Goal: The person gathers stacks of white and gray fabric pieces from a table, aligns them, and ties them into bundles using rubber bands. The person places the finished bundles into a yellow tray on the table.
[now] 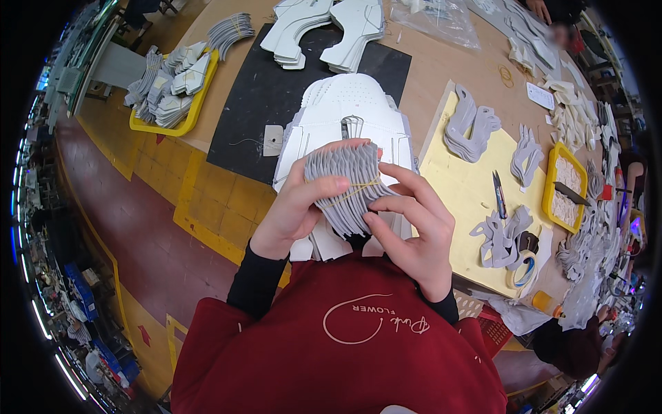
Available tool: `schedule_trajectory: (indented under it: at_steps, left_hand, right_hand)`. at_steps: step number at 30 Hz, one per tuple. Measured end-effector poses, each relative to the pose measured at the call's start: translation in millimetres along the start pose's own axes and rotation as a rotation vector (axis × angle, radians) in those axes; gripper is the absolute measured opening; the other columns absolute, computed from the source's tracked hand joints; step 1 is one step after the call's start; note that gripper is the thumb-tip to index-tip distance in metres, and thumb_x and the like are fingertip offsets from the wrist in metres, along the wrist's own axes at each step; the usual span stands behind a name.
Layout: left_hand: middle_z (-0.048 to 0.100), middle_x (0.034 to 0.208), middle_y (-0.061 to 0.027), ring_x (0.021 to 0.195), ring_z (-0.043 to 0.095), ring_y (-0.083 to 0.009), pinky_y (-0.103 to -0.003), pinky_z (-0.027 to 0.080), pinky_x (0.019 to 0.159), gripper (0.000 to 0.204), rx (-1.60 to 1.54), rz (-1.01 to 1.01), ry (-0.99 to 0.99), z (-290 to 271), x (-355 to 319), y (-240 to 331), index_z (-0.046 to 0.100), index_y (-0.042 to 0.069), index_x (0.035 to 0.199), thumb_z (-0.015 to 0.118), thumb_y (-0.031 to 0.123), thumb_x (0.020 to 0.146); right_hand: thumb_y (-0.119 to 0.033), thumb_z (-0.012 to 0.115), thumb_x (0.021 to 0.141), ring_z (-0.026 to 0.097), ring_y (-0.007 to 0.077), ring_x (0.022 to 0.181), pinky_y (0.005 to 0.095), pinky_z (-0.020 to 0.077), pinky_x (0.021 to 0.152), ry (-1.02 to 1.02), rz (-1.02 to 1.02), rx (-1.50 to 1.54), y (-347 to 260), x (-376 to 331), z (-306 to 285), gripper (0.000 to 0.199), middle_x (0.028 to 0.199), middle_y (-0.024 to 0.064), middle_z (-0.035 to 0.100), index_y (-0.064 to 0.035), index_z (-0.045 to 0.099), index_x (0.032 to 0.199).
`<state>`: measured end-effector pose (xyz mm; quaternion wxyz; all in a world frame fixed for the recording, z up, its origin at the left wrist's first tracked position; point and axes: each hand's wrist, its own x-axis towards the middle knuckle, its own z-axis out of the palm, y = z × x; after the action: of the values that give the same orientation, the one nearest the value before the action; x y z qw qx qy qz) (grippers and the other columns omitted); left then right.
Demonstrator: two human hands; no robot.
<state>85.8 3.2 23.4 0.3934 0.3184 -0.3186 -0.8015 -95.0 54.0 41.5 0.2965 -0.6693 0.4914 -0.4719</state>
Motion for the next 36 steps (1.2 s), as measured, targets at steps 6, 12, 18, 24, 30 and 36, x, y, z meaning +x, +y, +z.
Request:
schedule_trajectory:
  at_steps: [6,12,18,24,30,36]
  left_hand:
    - [0.051,0.136,-0.027,0.119,0.059,-0.0288,-0.038,0.051,0.099,0.071,0.025,0.018,0.011,-0.1,-0.4,1.3,0.044,-0.004,0.138,0.068,0.02,0.076]
    - [0.052,0.136,-0.0264,0.12,0.059,-0.0283,-0.038,0.05,0.1,0.07,0.019,0.022,0.01,-3.5,-1.0,0.0,0.044,-0.004,0.139,0.067,0.018,0.076]
    - [0.052,0.136,-0.0257,0.12,0.059,-0.0276,-0.038,0.05,0.101,0.071,0.027,0.018,0.009,-4.4,-1.1,0.3,0.044,-0.004,0.139,0.068,0.017,0.076]
    - [0.052,0.136,-0.0255,0.12,0.059,-0.0274,-0.038,0.049,0.102,0.071,0.028,0.01,0.009,-5.5,-2.2,1.4,0.044,-0.004,0.139,0.068,0.017,0.075]
    - [0.053,0.135,-0.0257,0.12,0.059,-0.0278,-0.037,0.049,0.102,0.071,0.034,0.011,0.021,-5.7,-1.9,1.3,0.044,-0.004,0.139,0.067,0.017,0.075]
    - [0.054,0.135,-0.0255,0.119,0.059,-0.0278,-0.037,0.049,0.101,0.07,0.024,0.018,0.013,-4.0,-2.4,3.5,0.044,-0.005,0.139,0.067,0.017,0.076]
  right_hand:
    - [0.001,0.078,0.069,0.068,0.0244,0.09,0.0326,0.0548,0.078,0.01,0.02,-0.043,0.5,0.0,2.1,0.016,0.116,0.0162,0.067,0.0005,0.07,0.083]
    - [0.003,0.075,0.073,0.069,0.0217,0.086,0.03,0.055,0.073,-0.022,0.113,0.014,-2.6,-0.1,2.5,0.011,0.112,0.0158,0.068,0.002,0.069,0.083]
    - [0.003,0.073,0.076,0.069,0.0206,0.085,0.0295,0.0549,0.073,-0.015,0.108,0.001,-0.8,-0.4,3.7,0.009,0.111,0.0157,0.068,0.0027,0.069,0.084]
    - [0.003,0.073,0.078,0.069,0.0193,0.084,0.0286,0.0554,0.072,-0.039,0.107,0.007,0.6,-1.5,3.4,0.009,0.111,0.0163,0.067,0.003,0.069,0.086]
    - [0.003,0.073,0.079,0.069,0.0184,0.083,0.0276,0.056,0.071,-0.047,0.1,0.025,4.0,-2.5,4.0,0.009,0.11,0.0167,0.067,0.0033,0.069,0.087]
    - [0.0,0.073,0.079,0.069,0.0258,0.087,0.0319,0.0548,0.071,-0.048,0.111,0.039,1.5,-1.6,3.6,0.009,0.11,0.0151,0.067,0.0005,0.068,0.087]
